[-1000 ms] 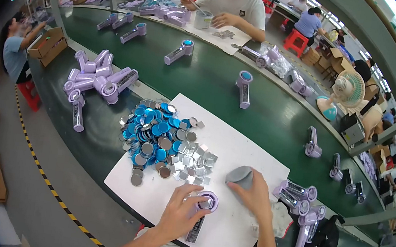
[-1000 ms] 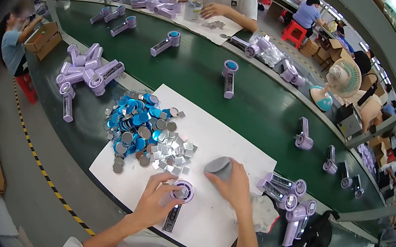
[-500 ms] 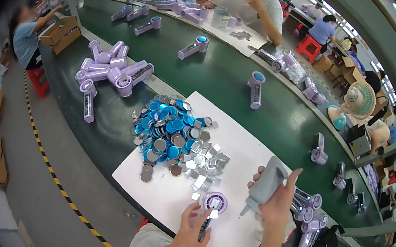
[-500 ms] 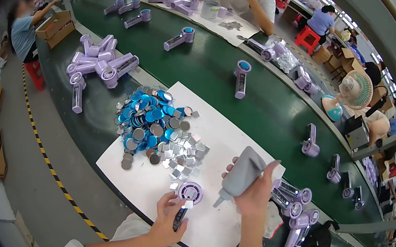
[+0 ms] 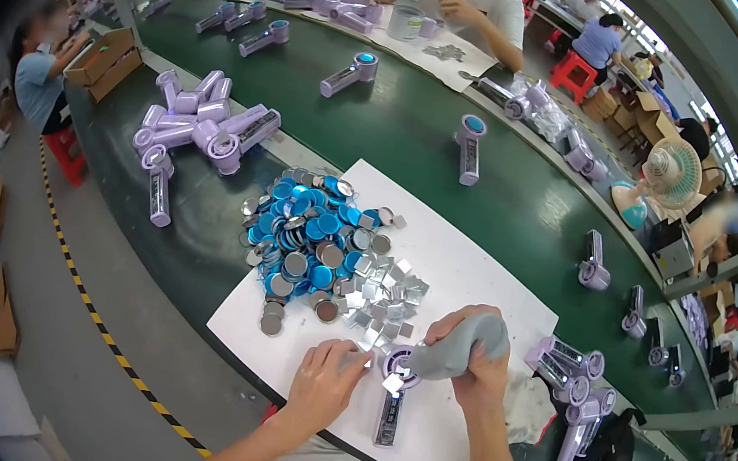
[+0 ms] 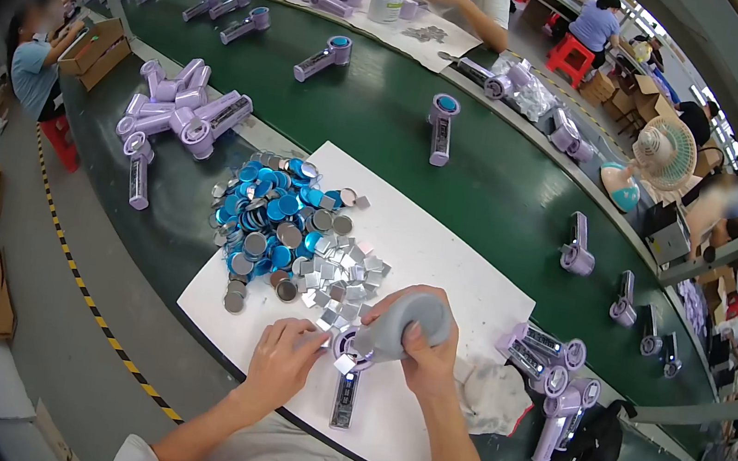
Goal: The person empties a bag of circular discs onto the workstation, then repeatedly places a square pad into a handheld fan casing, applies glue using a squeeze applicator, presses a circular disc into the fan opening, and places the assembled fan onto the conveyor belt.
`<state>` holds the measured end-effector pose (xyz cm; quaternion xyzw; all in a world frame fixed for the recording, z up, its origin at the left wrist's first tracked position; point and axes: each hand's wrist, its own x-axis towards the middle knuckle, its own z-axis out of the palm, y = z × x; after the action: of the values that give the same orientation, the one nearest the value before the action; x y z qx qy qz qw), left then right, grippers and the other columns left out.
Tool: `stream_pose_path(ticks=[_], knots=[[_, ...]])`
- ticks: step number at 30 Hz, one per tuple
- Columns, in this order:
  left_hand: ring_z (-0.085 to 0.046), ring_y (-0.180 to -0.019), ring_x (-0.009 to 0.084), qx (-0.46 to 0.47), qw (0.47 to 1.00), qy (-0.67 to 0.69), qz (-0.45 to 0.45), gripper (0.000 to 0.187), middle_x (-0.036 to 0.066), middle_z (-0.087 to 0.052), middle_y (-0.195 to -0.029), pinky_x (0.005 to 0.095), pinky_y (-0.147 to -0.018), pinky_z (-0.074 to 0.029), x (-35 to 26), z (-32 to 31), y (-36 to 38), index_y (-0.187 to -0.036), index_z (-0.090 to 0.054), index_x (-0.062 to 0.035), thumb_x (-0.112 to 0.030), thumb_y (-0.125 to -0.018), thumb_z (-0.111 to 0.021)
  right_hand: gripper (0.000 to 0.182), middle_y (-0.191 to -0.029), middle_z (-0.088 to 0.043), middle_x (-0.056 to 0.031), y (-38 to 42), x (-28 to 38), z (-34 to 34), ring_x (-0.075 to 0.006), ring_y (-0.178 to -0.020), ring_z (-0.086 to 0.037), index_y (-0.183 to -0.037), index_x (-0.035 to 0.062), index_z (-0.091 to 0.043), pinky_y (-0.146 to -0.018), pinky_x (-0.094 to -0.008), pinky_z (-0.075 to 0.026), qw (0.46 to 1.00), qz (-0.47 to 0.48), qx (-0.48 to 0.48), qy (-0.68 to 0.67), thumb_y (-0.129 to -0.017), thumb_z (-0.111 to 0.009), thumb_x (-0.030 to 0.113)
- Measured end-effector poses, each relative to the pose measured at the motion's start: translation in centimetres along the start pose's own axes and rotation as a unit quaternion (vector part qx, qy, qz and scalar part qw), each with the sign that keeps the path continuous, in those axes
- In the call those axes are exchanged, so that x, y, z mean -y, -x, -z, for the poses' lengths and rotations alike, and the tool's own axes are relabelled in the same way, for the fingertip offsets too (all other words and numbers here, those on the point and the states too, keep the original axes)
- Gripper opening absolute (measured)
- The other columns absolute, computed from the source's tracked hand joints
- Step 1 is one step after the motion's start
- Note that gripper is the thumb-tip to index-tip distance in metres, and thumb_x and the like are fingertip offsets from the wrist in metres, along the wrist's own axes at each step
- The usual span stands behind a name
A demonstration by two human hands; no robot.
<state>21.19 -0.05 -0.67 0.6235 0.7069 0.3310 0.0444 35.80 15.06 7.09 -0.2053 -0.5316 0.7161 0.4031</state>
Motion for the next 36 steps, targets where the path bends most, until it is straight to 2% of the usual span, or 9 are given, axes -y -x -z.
stream_pose_path(ticks=[3,6,13,18,21,24,30,33,36], knots=[[-0.056,-0.101,0.0273,0.009,0.999,0.033,-0.013,0.026,0.008,-0.059,-0.105,0.0405,-0.08,-0.046,0.4,-0.4,-0.2,-0.106,-0.066,-0.0059,-0.009,-0.08,-0.071,0.05,-0.098,-0.065,-0.0198,0.1,-0.4,0.8,-0.0297,-0.091,-0.067,-0.115,0.0004,-0.047,-0.081,-0.0419,-0.055,0.998,0.024,0.053,-0.011,-0.092,-0.066,0.04],[-0.057,-0.097,0.0272,0.006,0.994,0.106,0.019,0.023,0.008,-0.062,-0.098,0.0403,-0.08,-0.047,0.5,-0.4,-0.5,-0.102,-0.065,-0.0043,-0.007,-0.08,-0.07,0.043,-0.092,-0.065,-0.0181,0.6,0.3,0.2,-0.0303,-0.09,-0.065,-0.115,0.0051,-0.049,-0.081,-0.044,-0.053,0.992,0.041,0.112,0.037,-0.091,-0.069,0.035],[-0.063,-0.07,0.0199,-0.038,0.949,0.275,0.148,0.014,0.01,-0.067,-0.088,0.0312,-0.061,-0.049,-1.1,1.9,-2.0,-0.095,-0.068,-0.0019,-0.002,-0.082,-0.072,0.034,-0.1,-0.065,-0.023,1.2,1.6,-0.7,-0.0319,-0.095,-0.065,-0.112,0.0012,-0.051,-0.086,-0.0453,-0.052,0.947,0.094,0.244,0.187,-0.092,-0.069,0.022],[-0.064,-0.067,0.0171,-0.067,0.931,0.334,0.131,0.011,0.01,-0.069,-0.089,0.0303,-0.059,-0.049,-2.4,2.0,-4.0,-0.093,-0.071,-0.0029,-0.002,-0.082,-0.073,0.037,-0.1,-0.064,-0.022,0.9,2.1,-0.1,-0.0308,-0.099,-0.063,-0.119,0.0012,-0.048,-0.087,-0.0448,-0.052,0.983,0.127,0.13,0.029,-0.095,-0.065,0.023],[-0.061,-0.067,0.0158,-0.024,0.928,0.347,0.134,0.013,0.01,-0.069,-0.085,0.029,-0.06,-0.048,-3.1,1.5,-5.4,-0.092,-0.072,-0.0023,-0.004,-0.08,-0.076,0.046,-0.102,-0.063,-0.0216,0.9,3.0,1.1,-0.0312,-0.097,-0.063,-0.121,0.0043,-0.047,-0.085,-0.046,-0.052,0.993,0.109,0.053,-0.008,-0.093,-0.065,0.037],[-0.063,-0.076,0.0198,0.048,0.96,0.265,0.077,0.013,0.01,-0.066,-0.086,0.0303,-0.063,-0.048,-2.9,1.2,-6.1,-0.091,-0.071,-0.0025,-0.008,-0.08,-0.076,0.047,-0.102,-0.062,-0.0192,0.9,3.8,1.2,-0.0318,-0.096,-0.063,-0.123,0.0075,-0.048,-0.084,-0.0464,-0.051,0.994,0.092,0.012,-0.057,-0.092,-0.065,0.039],[-0.059,-0.097,0.0243,0.062,0.973,0.213,0.054,0.013,0.012,-0.057,-0.105,0.0326,-0.073,-0.048,-2.8,1.1,-7.2,-0.087,-0.068,-0.0034,-0.012,-0.081,-0.076,0.047,-0.101,-0.062,-0.0169,0.5,4.0,1.5,-0.0317,-0.096,-0.062,-0.123,0.0088,-0.049,-0.084,-0.0469,-0.049,0.994,0.088,0.009,-0.069,-0.092,-0.065,0.04],[-0.059,-0.098,0.026,0.112,0.948,0.271,0.12,0.015,0.013,-0.056,-0.111,0.0341,-0.075,-0.049,-2.5,0.8,-7.3,-0.091,-0.068,-0.0044,-0.012,-0.081,-0.076,0.047,-0.1,-0.062,-0.017,0.3,3.9,1.4,-0.0311,-0.096,-0.062,-0.122,0.0076,-0.049,-0.084,-0.0464,-0.05,0.994,0.077,-0.001,-0.073,-0.092,-0.065,0.041],[-0.06,-0.097,0.0276,0.062,0.919,0.362,0.146,0.013,0.012,-0.058,-0.109,0.0347,-0.078,-0.05,-2.7,0.7,-7.1,-0.096,-0.067,-0.0048,-0.009,-0.085,-0.072,0.048,-0.099,-0.063,-0.0171,0.3,3.2,1.4,-0.0304,-0.094,-0.063,-0.119,0.0052,-0.048,-0.083,-0.045,-0.051,0.996,0.08,-0.011,-0.04,-0.092,-0.065,0.041]])
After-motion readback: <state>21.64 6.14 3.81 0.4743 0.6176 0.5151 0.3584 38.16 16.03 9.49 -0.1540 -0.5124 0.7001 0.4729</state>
